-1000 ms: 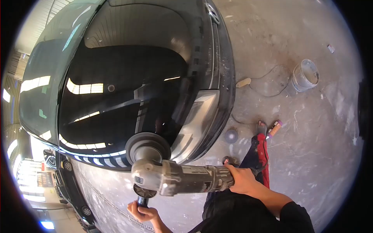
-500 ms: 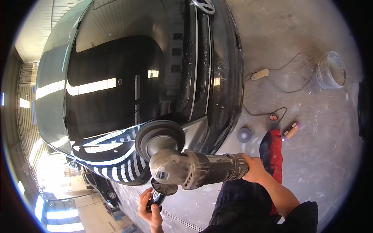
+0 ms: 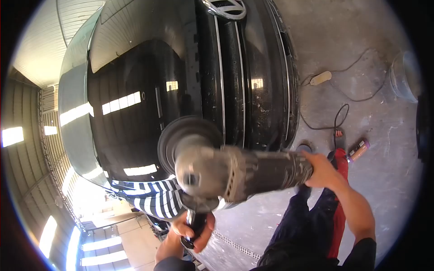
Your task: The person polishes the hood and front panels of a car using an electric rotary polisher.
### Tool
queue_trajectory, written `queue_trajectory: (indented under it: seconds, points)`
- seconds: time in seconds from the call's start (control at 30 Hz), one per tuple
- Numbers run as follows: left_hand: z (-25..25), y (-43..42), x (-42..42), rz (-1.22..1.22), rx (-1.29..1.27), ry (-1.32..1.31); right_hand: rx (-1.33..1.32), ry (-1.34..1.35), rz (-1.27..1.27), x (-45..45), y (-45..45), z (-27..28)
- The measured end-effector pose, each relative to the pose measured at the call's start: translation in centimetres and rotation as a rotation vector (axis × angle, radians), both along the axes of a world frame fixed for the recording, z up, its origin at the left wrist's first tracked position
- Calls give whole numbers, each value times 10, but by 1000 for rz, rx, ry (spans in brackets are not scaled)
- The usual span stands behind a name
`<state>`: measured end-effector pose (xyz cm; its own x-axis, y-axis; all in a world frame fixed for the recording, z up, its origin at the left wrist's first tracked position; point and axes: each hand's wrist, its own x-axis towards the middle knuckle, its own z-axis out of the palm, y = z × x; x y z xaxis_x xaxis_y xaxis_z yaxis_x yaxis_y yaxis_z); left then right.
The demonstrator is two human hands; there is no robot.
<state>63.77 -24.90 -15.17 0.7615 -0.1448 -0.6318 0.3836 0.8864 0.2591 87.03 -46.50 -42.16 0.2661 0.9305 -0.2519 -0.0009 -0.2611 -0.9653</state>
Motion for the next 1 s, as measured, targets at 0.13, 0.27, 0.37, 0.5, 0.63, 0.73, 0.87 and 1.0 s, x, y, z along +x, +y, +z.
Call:
queue_trajectory:
  seconds: [0.13, 0.27, 0.37, 0.5, 0.63, 0.73, 0.87, 1.0]
  points:
    - [10, 32, 83, 153, 180, 44, 110, -22, -131, 58, 31, -2]
    - [16, 59, 154, 147, 149, -84, 22, 21, -242, 99, 60, 14]
    - [15, 58, 147, 159, 155, -91, -12, 220, -188, 95, 62, 12]
    - [19, 36, 102, 178, 141, -9, 53, 151, -186, 44, 41, -2]
    - [18, 22, 38, 182, -1, -10, 37, 153, -128, -21, 22, -17]
    - [16, 10, -14, 193, -23, 44, -9, 172, -107, -51, 8, -4]
    - [-3, 2, -88, 34, -126, -85, 40, 117, -51, -89, -15, -7]
    - [10, -16, -106, 93, -57, 222, -5, 145, -7, -108, -21, 0]
